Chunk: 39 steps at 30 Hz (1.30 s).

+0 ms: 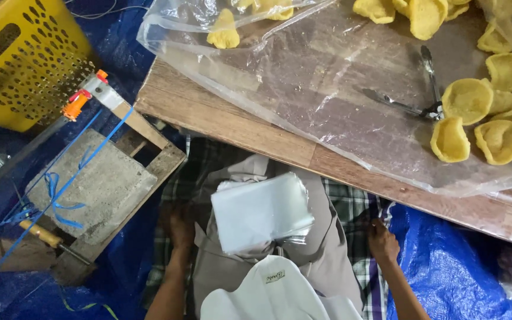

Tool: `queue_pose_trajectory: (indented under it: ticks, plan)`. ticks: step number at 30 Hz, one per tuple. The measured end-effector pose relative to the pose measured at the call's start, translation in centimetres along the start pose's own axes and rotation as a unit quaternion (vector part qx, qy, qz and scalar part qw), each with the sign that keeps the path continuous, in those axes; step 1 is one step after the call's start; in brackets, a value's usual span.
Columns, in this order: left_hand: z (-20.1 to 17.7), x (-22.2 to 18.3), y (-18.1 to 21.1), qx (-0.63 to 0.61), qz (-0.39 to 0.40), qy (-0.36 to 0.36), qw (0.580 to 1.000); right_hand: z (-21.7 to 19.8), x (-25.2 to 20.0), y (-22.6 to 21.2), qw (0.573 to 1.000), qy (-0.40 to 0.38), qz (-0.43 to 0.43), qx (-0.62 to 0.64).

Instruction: Manually filling plastic bags with yellow crackers and sealing them using a heat sealer.

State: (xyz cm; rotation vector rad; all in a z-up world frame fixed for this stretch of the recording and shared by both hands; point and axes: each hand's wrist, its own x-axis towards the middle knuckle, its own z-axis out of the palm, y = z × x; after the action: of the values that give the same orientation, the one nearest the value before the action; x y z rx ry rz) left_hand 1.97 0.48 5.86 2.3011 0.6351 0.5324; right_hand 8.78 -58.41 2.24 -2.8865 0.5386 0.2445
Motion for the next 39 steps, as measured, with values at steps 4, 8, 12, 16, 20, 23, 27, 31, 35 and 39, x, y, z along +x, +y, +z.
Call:
queue_pose_trajectory:
  ticks: [4, 8, 12, 16, 20, 23, 27, 31, 35, 39]
  plan:
    - [-2.1, 0.6, 3.1, -0.043, -0.028, 0.001, 0.999, 1.4, 2.2, 1.6, 0.997, -0.072, 0.03, 0.001]
    - [-1.8, 0.7, 3.9, 0.061, 0.041, 0.05, 0.996, -2.2, 1.3, -1.1, 0.996, -0.071, 0.036, 0.038]
    - [-1.0, 0.9, 1.6, 0.249, 0.061, -0.024, 0.966, -1.1, 1.5, -1.3, 0.994, -0.065, 0.027, 0.082]
    - [-2.2, 1.7, 3.1, -0.008, 0.024, 0.026, 0.999, -0.3, 2.3, -0.5, 0.994, -0.045, 0.006, 0.102]
    - [-3.4, 1.9, 7.0, -0.064, -0.053, 0.0, 0.997, -2.8, 0.3, -2.6, 0.986, -0.011, 0.008, 0.166]
    - [-0.3, -0.6, 4.5, -0.018, -0.154, -0.093, 0.983, -3.5, -0.8, -3.0, 0.989, -0.014, -0.03, 0.142]
    - [-1.1, -3.0, 2.3, -0.204, -0.244, -0.278, 0.906, -1.5, 1.1, -2.5, 0.985, -0.003, -0.043, 0.169]
    - [-3.0, -2.3, 3.8, -0.207, -0.315, -0.262, 0.889, -0.7, 1.5, -1.7, 0.986, 0.015, -0.054, 0.156]
    - [-4.1, -2.0, 5.3, -0.158, -0.285, -0.216, 0.921, -0.3, -0.4, -0.8, 0.99, 0.036, -0.041, 0.127]
    - [-6.3, -0.8, 12.0, -0.146, -0.3, -0.138, 0.932, -4.6, -5.1, -3.9, 0.988, 0.101, -0.119, -0.01]
